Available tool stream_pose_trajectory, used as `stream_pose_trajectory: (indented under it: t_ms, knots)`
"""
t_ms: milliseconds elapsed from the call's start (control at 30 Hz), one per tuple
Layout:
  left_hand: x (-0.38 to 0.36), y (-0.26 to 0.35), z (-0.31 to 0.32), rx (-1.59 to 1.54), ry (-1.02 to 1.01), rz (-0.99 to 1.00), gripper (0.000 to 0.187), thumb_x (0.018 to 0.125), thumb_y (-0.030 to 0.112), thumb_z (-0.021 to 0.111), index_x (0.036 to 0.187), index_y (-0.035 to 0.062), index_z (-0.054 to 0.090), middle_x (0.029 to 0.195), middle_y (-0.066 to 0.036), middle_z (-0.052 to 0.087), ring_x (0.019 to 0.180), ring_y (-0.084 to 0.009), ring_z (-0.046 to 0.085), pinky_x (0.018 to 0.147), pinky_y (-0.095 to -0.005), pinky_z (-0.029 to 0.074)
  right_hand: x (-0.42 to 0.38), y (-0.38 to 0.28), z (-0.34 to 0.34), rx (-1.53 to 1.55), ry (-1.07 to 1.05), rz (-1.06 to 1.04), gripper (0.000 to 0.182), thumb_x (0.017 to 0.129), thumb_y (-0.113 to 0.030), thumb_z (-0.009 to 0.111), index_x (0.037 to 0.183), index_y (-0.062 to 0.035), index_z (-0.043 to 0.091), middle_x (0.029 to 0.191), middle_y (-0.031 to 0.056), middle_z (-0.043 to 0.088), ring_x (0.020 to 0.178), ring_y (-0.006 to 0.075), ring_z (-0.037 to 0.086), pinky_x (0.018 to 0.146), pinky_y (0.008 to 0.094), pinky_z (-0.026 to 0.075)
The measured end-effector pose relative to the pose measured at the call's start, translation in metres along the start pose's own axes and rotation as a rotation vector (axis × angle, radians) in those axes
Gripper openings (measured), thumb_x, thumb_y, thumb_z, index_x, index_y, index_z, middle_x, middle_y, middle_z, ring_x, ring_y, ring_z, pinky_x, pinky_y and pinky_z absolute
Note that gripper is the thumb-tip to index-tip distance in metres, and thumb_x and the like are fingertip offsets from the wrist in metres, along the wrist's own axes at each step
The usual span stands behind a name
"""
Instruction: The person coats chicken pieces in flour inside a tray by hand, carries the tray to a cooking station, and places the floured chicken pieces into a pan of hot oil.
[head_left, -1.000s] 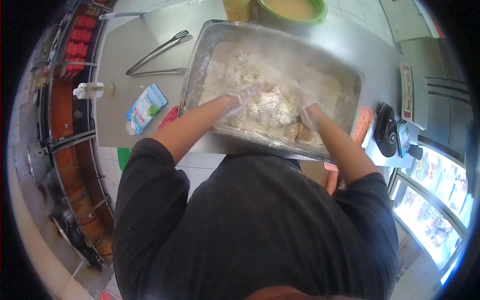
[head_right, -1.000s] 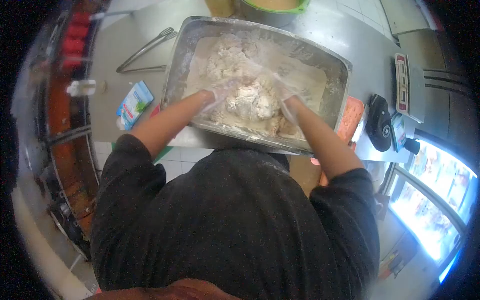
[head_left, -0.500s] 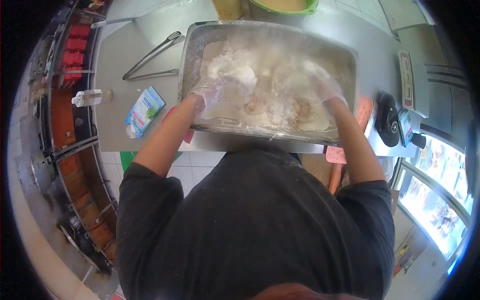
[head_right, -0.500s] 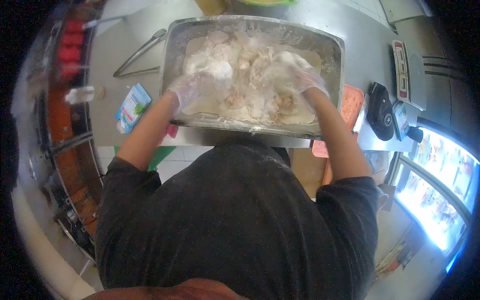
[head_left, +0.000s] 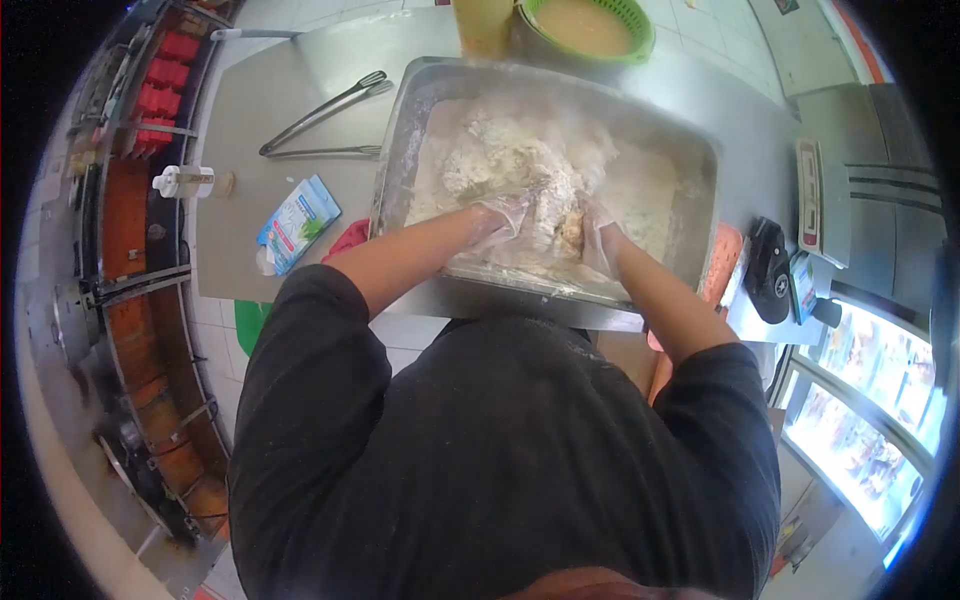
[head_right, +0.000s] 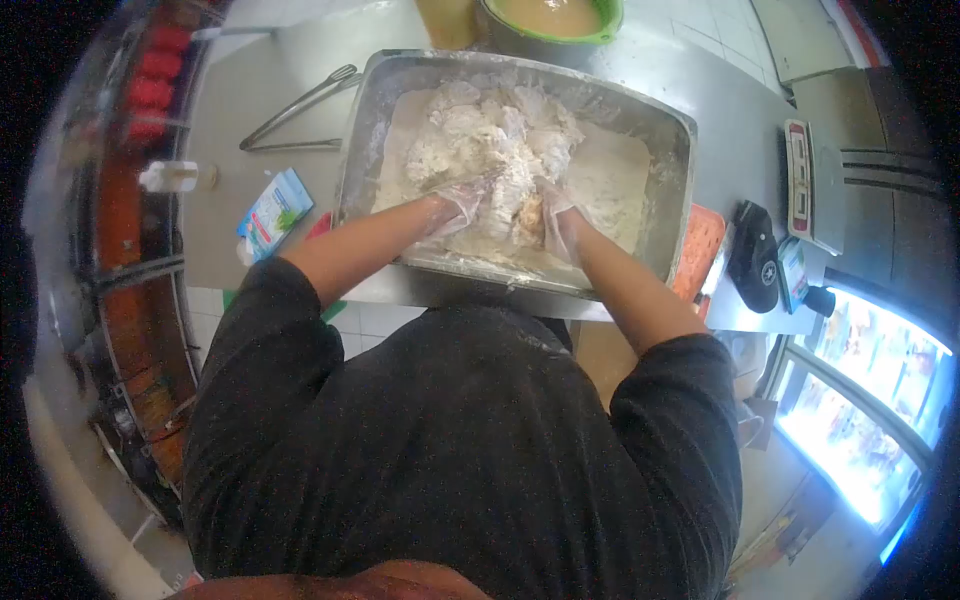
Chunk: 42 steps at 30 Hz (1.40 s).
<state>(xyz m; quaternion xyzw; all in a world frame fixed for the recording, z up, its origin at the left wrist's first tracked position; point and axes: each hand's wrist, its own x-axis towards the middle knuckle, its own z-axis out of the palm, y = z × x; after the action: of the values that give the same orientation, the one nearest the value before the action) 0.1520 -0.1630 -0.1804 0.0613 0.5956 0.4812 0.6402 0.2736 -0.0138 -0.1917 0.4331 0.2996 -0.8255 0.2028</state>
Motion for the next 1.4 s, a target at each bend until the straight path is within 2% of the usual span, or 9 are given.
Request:
stream_pose_trajectory:
  t_ms: [133,200,333,500,600,867,967,1167,1400]
  knots:
    - [0.015,-0.028,-0.045,-0.171,-0.385,0.469,0.056,0.099,0.026,0.042,0.151,0.0151,0.026,0.156,-0.006,0.029,0.144,-0.0206,0.025,0.118,-0.0299,0.02,-0.029,-0.015,0.013,-0.145,0.027,-0.218,0.035,0.102,-0.034,0.04,0.122,-0.0091,0.054,0.091,0.0074,0.065,0.088,0.0234,0.059,0.086,0.0397,0.049]
    - [-0.031,0.02,-0.046,1.312,-0.077,0.422,0.058,0.097,0.026,0.049,0.15,0.0123,0.029,0.153,-0.008,0.035,0.139,-0.0213,0.034,0.115,-0.0313,0.027,-0.046,-0.026,0.02,-1.917,0.277,-0.837,0.033,0.1,-0.024,0.043,0.13,-0.0146,0.054,0.095,0.0112,0.066,0.09,0.0263,0.059,0.083,0.037,0.05]
    - [-0.063,0.056,-0.071,1.701,-0.282,0.205,0.062,0.092,0.03,0.059,0.145,0.0062,0.037,0.146,-0.008,0.046,0.128,-0.0228,0.049,0.109,-0.0354,0.038,-0.065,-0.057,0.026,-1.591,0.443,-0.801,0.035,0.097,-0.029,0.046,0.127,-0.0169,0.059,0.102,0.0122,0.068,0.101,0.0268,0.059,0.085,0.0364,0.05]
    - [-0.066,0.052,-0.09,0.635,0.913,0.373,0.065,0.089,0.041,0.062,0.137,-0.0001,0.047,0.125,-0.022,0.061,0.112,-0.03,0.062,0.095,-0.0349,0.048,0.03,-0.089,-0.084,-1.147,0.669,-0.965,0.038,0.095,-0.037,0.05,0.125,-0.0173,0.061,0.121,0.0117,0.062,0.103,0.0264,0.058,0.092,0.0376,0.044]
    - [0.0,0.032,-0.122,0.686,0.77,0.235,0.078,0.089,0.06,0.051,0.138,-0.0011,0.045,0.131,-0.024,0.056,0.122,-0.0338,0.054,0.105,-0.0363,0.039,0.069,-0.1,-0.098,0.076,0.24,-0.757,0.048,0.097,-0.045,0.045,0.134,-0.0148,0.054,0.128,0.0095,0.058,0.106,0.0253,0.056,0.094,0.0368,0.042]
    - [0.044,0.061,-0.087,-0.021,0.52,0.08,0.055,0.1,0.044,0.046,0.136,0.0024,0.051,0.129,-0.009,0.058,0.112,-0.0207,0.055,0.102,-0.0348,0.041,0.062,-0.102,0.018,-0.256,0.102,-0.55,0.058,0.093,-0.041,0.052,0.139,-0.0062,0.045,0.135,0.013,0.051,0.118,0.0238,0.05,0.095,0.0394,0.043]
    - [0.085,0.036,-0.115,0.488,0.531,0.642,0.047,0.099,0.035,0.049,0.133,0.0022,0.053,0.119,-0.006,0.062,0.101,-0.0161,0.058,0.095,-0.0335,0.044,0.045,-0.095,0.048,-0.347,0.123,-0.502,0.053,0.092,-0.04,0.053,0.133,-0.006,0.052,0.124,0.0134,0.058,0.111,0.0243,0.054,0.09,0.04,0.046]
    - [-0.03,0.06,-0.11,0.365,0.115,0.406,0.055,0.098,0.037,0.048,0.141,0.0025,0.043,0.145,-0.006,0.045,0.134,-0.0194,0.04,0.111,-0.0317,0.029,-0.078,-0.115,0.043,-1.759,-0.014,-0.493,0.065,0.088,-0.053,0.057,0.131,-0.0042,0.054,0.117,0.0205,0.063,0.111,0.0293,0.058,0.103,0.0377,0.039]
    - [0.021,0.032,-0.151,0.196,0.871,-0.093,0.06,0.096,0.045,0.051,0.142,0.0065,0.044,0.145,-0.007,0.046,0.129,-0.0189,0.044,0.107,-0.0307,0.033,0.014,-0.129,-0.041,-0.709,0.235,-0.357,0.063,0.091,-0.051,0.054,0.138,-0.0094,0.05,0.143,0.0139,0.048,0.134,0.0276,0.041,0.111,0.0411,0.031]
